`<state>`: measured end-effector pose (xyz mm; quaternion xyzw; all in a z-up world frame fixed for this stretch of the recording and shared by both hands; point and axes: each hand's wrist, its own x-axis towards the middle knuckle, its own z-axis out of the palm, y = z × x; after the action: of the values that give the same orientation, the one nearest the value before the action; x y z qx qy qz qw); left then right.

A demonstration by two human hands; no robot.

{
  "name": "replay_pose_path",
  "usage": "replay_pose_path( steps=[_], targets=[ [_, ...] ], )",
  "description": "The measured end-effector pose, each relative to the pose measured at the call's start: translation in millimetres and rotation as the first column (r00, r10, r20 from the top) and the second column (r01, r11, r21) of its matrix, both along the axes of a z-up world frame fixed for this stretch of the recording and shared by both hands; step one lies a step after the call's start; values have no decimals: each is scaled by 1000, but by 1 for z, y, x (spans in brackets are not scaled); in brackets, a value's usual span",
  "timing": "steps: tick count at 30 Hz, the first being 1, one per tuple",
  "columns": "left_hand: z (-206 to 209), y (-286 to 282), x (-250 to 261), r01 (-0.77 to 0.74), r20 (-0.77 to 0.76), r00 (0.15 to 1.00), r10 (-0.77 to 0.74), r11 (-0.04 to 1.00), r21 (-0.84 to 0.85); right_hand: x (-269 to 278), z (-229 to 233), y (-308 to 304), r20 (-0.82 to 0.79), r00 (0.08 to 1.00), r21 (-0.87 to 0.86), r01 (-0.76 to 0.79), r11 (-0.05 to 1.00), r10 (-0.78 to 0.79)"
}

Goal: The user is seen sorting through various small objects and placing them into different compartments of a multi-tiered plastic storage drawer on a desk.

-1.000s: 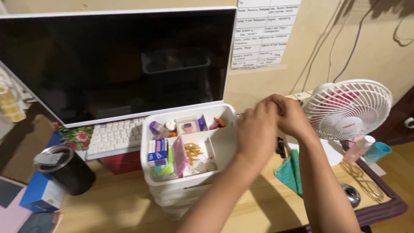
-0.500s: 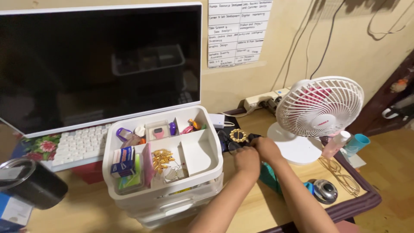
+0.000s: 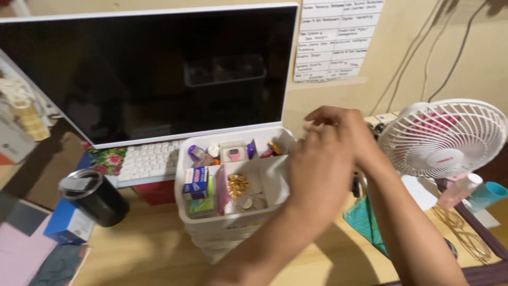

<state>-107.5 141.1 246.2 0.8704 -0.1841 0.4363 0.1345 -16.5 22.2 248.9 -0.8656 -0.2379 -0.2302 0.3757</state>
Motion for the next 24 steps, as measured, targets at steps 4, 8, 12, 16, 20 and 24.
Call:
replay_pose_path(
  steps=[4, 8, 12, 16, 20, 24],
  targets=[
    [30, 99, 1, 87, -142, 986, -87, 996, -10, 2, 4, 58, 95, 980, -179, -156, 971, 175],
    [32, 177, 28, 104, -377, 924, -69, 992, 74, 19, -2, 107, 91, 945, -466, -239, 852, 315],
    [11, 217, 57, 32, -505, 858, 93, 972, 233, 44, -15, 129, 64, 964, -598, -169, 784, 256],
    [1, 223, 68, 138, -592, 806, 12, 969, 207, 43, -1, 137, -104, 990, -560, -136, 817, 93],
    [-5, 222, 76, 169, -627, 776, -65, 980, 106, 42, 0, 135, -313, 950, -447, -168, 878, 22],
    [-8, 220, 82, 197, -628, 768, -129, 980, 39, 39, 0, 130, -380, 925, -373, -155, 915, 1]
  ],
)
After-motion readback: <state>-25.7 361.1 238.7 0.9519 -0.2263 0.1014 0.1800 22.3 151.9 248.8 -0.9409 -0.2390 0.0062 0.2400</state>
